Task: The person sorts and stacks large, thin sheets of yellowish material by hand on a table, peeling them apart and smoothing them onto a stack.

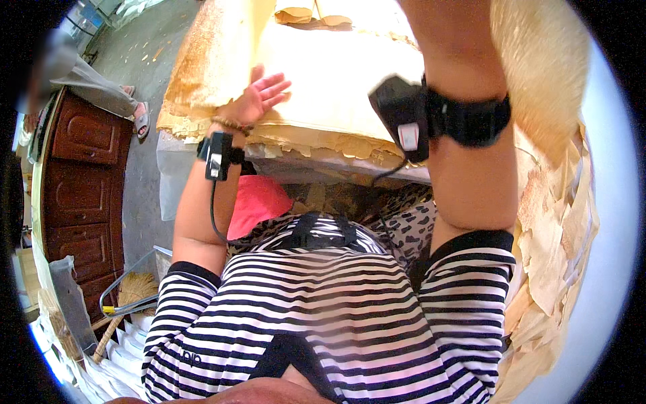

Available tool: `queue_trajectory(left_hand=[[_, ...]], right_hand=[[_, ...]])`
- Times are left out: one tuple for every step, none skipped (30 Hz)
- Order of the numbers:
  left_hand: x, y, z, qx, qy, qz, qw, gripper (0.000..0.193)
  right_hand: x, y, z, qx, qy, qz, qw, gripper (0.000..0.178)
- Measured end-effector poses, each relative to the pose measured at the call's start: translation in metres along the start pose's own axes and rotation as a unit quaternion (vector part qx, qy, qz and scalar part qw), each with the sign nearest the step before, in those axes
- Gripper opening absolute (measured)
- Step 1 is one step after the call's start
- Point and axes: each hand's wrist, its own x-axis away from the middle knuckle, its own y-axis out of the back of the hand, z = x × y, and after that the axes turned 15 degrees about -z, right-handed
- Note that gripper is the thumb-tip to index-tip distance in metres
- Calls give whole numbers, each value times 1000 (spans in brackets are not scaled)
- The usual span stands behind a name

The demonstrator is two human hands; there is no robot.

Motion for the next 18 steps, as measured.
queue_trajectory(left_hand=[[5,3,-4,152,67,-49,985,61],[14,15,-7,292,106,-113,944,62],[13,44,-5,5,-117,-71,991,62],[12,53,-3,-149,-214,-31,965,62],[15,64,-3,-283,-320,-17,904,62],[20,66,-7,-170,-292,-7,941,63],[34,70,-13,-55,-264,-6,963,64],[34,67,-14,59,-220,11,974,66],[44,66,-19,171,-177,16,969,67],[54,60,-24,281,-130,21,951,68],[64,50,-30,228,-131,-42,964,69],[66,54,-31,228,-131,-46,964,69],[58,59,-37,212,-87,-24,973,64],[52,65,-41,195,-42,0,980,60],[43,65,-44,111,-44,-52,992,47],[40,73,-45,107,-40,-45,992,47],[41,85,-47,-44,-45,-92,994,40],[39,92,-44,-194,-45,-128,972,34]], right_hand=[[29,16,3,21,-85,61,994,27],[63,27,13,27,-172,121,977,31],[87,46,22,47,-250,183,950,35],[104,64,27,35,-365,237,900,37],[121,80,33,35,-473,282,834,39],[144,94,34,-28,-599,257,758,39],[165,103,36,-81,-711,215,664,40],[186,118,36,-104,-759,159,622,40],[204,129,37,-135,-801,103,574,40],[211,139,40,-132,-840,114,513,39],[217,149,42,-129,-875,123,449,38],[219,156,40,-130,-877,125,446,38],[221,163,36,-144,-878,112,443,38],[222,169,34,-157,-878,99,440,37],[221,172,31,-152,-879,90,443,37],[219,176,25,-152,-896,23,417,37],[218,179,19,-152,-908,-45,388,38],[218,183,14,-138,-907,-56,394,38]])
